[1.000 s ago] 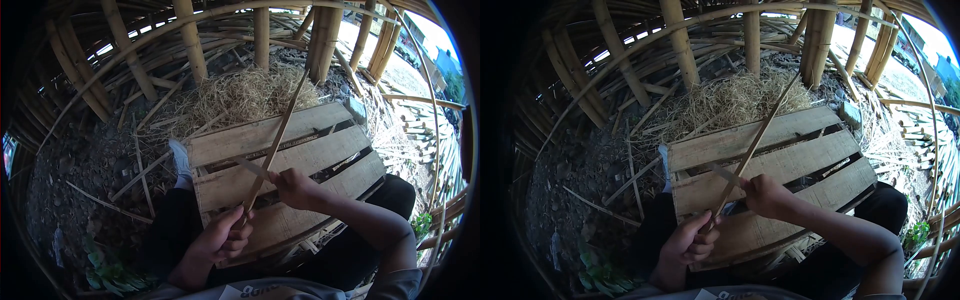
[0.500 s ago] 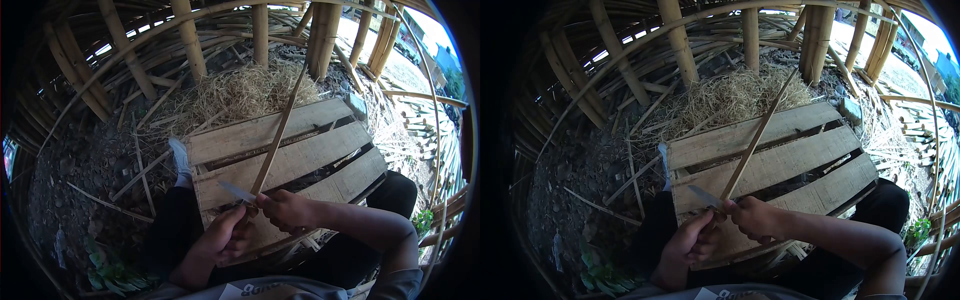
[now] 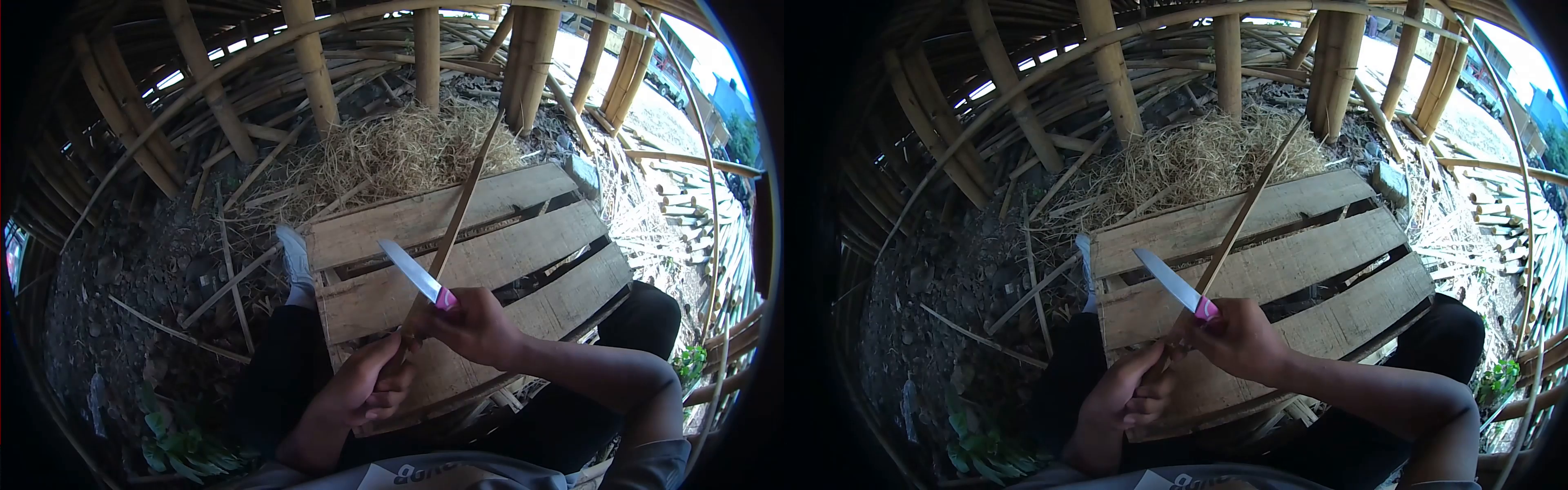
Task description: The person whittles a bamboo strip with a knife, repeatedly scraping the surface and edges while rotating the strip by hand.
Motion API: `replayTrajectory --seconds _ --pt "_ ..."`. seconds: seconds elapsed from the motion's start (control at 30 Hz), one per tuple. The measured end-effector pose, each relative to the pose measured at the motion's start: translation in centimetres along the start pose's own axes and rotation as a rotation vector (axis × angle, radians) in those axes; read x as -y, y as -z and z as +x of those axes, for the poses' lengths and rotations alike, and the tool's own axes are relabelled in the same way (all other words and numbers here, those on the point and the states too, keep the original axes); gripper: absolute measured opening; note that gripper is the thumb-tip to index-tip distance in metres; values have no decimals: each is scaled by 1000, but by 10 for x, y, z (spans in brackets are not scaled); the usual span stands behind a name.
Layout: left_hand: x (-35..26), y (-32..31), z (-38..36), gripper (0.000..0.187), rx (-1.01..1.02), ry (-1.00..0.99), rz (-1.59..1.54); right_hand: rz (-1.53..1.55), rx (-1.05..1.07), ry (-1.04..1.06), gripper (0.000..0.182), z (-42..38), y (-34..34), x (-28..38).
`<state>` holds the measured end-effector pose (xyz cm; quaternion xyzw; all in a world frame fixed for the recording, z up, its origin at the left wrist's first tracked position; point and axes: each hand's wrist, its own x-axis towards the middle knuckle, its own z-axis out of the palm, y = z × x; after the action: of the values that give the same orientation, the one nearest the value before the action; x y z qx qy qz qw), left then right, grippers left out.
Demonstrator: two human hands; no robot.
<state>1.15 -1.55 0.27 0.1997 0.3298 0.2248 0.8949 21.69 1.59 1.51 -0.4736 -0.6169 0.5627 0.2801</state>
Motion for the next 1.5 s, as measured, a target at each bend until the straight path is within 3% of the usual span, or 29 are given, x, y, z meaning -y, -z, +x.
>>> replayTrajectory --seconds 0.27,0.33,0.47,0.53,0.57,0.63,0.87,1.07,1.27,1.33,1.5 --pt "3 0 2 40 72 -67 77 -147 -48 -2 19 0 5 0" --pt "3 3 4 40 88 -94 138 -339 -83 -117 20 -5 6 15" --pt "4 1 4 41 33 -93 194 -316 -119 -134 21 -8 4 19" --pt "4 1 4 41 25 -105 204 -144 -186 132 31 -6 1 6" --pt "4 1 4 41 26 -106 205 -144 -186 133 31 -5 3 2" --pt "4 1 3 41 15 -139 235 -206 -175 -25 31 -4 6 0" --pt "8 -9 1 42 -96 -213 371 -236 -187 -128 30 -12 2 19" --pt "7 -7 2 42 -67 -205 350 -195 -176 80 18 -16 2 16" --pt "4 -5 1 45 -62 -213 384 -70 -50 -96 21 -21 10 35" --pt "6 -2 3 46 -35 -225 365 69 49 -300 23 -21 12 37" --pt "6 0 3 46 -36 -213 343 210 145 -366 24 -19 13 27"
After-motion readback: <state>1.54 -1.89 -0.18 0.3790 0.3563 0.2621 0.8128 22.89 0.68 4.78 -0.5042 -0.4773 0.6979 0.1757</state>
